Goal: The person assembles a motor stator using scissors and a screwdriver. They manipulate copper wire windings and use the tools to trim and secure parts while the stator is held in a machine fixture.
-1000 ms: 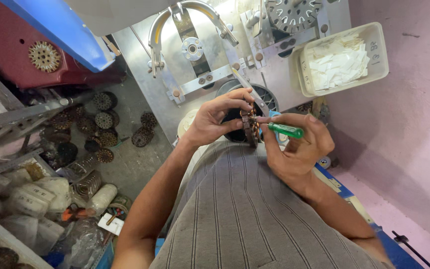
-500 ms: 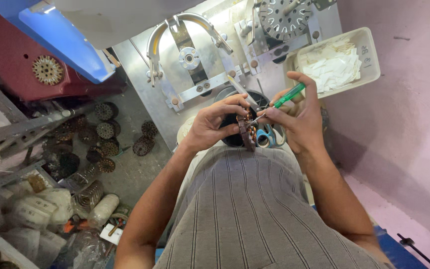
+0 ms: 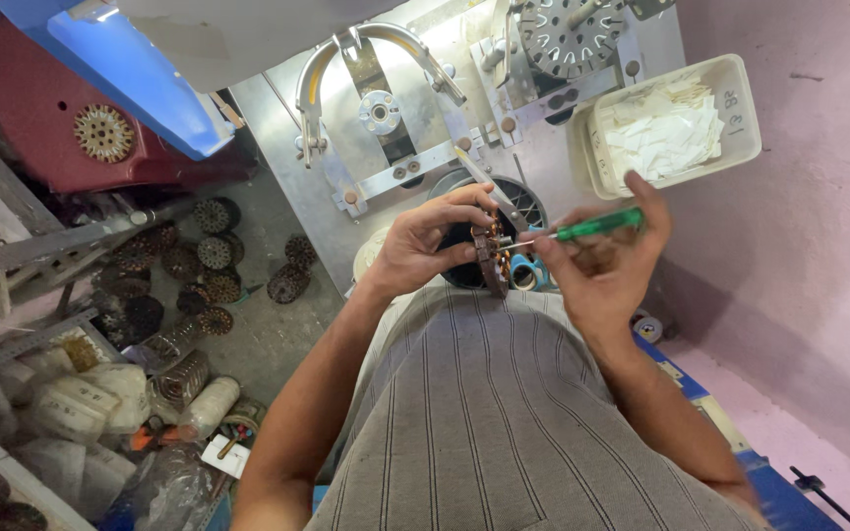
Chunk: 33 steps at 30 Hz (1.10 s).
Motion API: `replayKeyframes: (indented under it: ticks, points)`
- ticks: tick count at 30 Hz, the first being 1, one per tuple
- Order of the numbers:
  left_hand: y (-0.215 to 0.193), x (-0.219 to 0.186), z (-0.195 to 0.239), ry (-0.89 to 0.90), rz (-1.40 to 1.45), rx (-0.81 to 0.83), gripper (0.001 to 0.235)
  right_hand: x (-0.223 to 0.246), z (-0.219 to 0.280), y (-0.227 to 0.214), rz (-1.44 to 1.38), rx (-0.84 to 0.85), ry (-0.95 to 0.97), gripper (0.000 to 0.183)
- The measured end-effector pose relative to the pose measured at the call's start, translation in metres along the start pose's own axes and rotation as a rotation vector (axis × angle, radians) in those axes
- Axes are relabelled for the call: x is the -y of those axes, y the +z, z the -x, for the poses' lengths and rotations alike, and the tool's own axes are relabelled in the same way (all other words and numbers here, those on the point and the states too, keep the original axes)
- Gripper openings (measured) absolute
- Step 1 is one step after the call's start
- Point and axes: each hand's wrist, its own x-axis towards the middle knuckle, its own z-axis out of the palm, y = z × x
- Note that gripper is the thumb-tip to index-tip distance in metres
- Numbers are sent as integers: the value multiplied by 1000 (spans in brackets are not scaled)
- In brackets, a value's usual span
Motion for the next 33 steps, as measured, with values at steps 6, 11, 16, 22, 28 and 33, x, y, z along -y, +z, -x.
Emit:
replayKeyframes:
  ticks: [6,11,16,22,28,33]
  points:
    - [0,0,-2,-16,35,-4,37,18,2,-1,421,358,-717,56]
    - [2,-2,-1,-12,35,-10,37,30,-4,4,426,375,-777,39]
    - [0,-1,-1,-7,17,-6,38,28,-7,10,464,353,-768,33]
    - [-1,-3,-3,-11,3,-10,36,36,-16,13,612,459,-876,32]
    - [-2,-2,-2,-1,-4,2,37,22,2,17,412,237,-509,36]
    - [-4,0,-2,-26,21,1,37,5,8,12,-157,-97,114,33]
